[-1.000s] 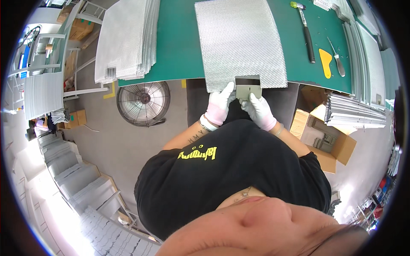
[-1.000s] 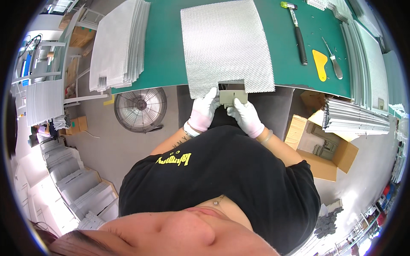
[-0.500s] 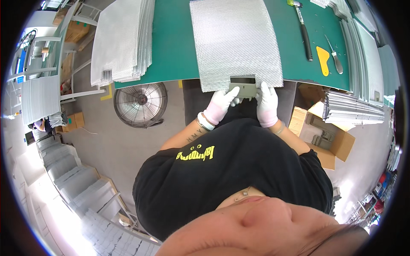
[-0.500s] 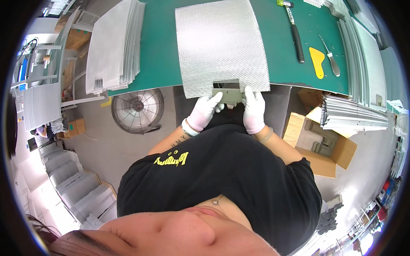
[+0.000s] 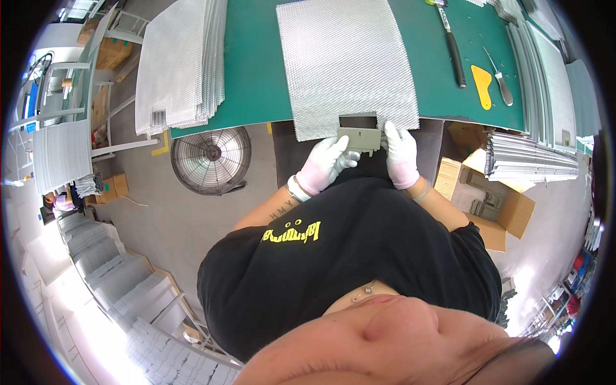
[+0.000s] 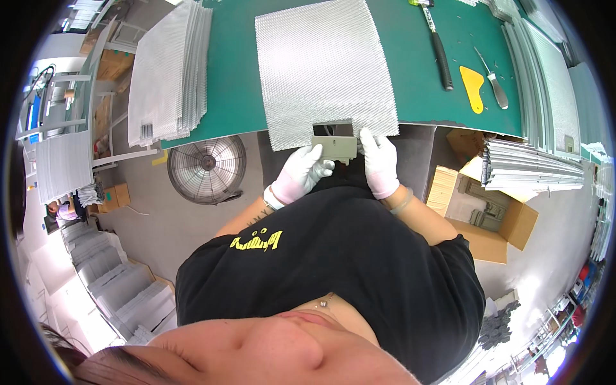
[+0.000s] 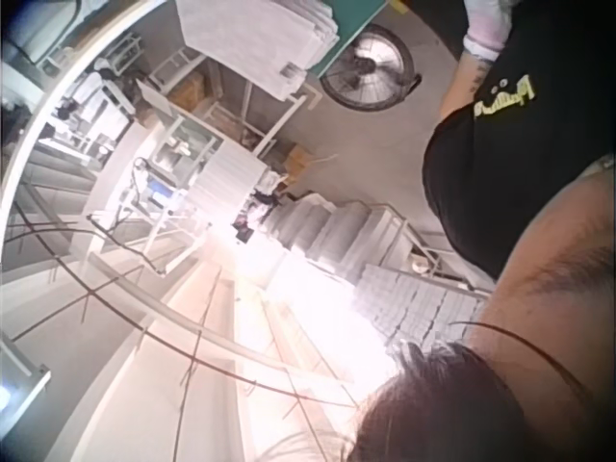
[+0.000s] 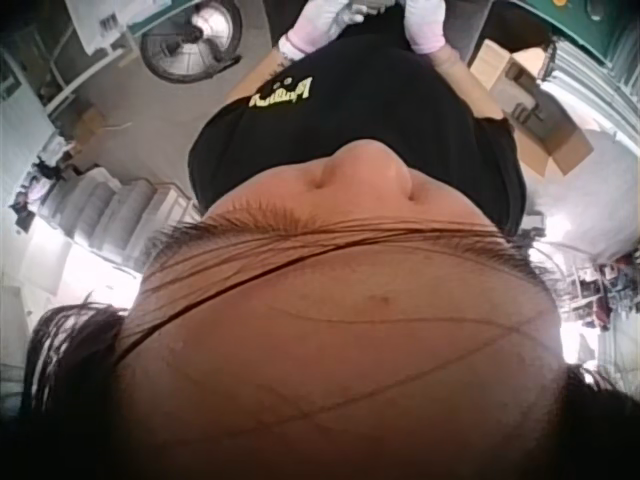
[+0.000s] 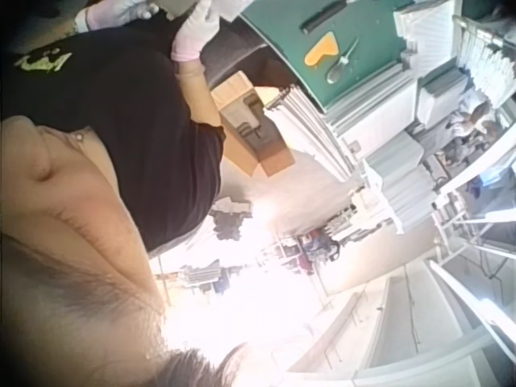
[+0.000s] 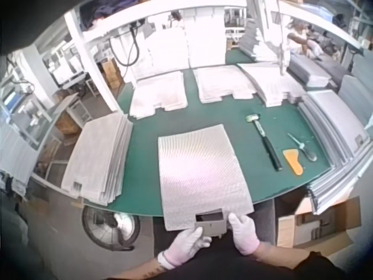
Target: The person assembles rectangular panels by placing mesh sheets on a workbench, inserting metal frame pieces into the sheet edges, and securing them with a hammer and power drill. The process is repeated for multiple units, with the person handling components and tools directly.
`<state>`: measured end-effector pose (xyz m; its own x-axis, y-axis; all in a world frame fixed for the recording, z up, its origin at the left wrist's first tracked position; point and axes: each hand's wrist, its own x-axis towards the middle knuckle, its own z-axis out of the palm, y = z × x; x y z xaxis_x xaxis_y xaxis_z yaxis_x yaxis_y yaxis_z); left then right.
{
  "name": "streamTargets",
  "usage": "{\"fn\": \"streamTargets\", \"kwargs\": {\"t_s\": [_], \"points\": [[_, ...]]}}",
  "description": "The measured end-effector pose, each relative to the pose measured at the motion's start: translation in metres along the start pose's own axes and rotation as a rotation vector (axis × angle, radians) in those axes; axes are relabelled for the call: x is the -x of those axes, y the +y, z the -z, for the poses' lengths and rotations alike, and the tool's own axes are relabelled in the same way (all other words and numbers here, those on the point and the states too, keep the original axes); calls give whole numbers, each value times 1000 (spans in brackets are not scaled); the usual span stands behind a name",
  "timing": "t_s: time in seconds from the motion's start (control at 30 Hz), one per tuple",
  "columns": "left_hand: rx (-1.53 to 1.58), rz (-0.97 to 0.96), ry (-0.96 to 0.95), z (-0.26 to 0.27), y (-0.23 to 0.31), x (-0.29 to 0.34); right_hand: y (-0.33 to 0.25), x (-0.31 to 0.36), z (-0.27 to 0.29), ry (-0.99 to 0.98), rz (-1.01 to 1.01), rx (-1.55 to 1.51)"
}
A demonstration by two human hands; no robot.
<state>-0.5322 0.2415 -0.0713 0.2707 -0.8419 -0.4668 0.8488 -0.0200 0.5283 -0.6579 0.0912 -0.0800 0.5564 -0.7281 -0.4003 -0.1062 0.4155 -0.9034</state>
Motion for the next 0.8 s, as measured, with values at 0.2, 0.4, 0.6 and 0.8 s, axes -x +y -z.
{"fn": "streamTargets", "kwargs": {"t_s": [0.2, 0.4, 0.6, 0.8], "points": [[-17, -8, -24, 11, -3, -3, 18, -4, -2, 44, -3, -13], [72, -57, -40, 6, -10, -5, 17, -1, -3, 61, -32, -117], [160, -104, -87, -5, -8, -1, 9, 9, -7, -257, -107, -180], [-1379, 298, -478, -23, 97, 23, 26, 6, 2, -612, -64, 109]]}}
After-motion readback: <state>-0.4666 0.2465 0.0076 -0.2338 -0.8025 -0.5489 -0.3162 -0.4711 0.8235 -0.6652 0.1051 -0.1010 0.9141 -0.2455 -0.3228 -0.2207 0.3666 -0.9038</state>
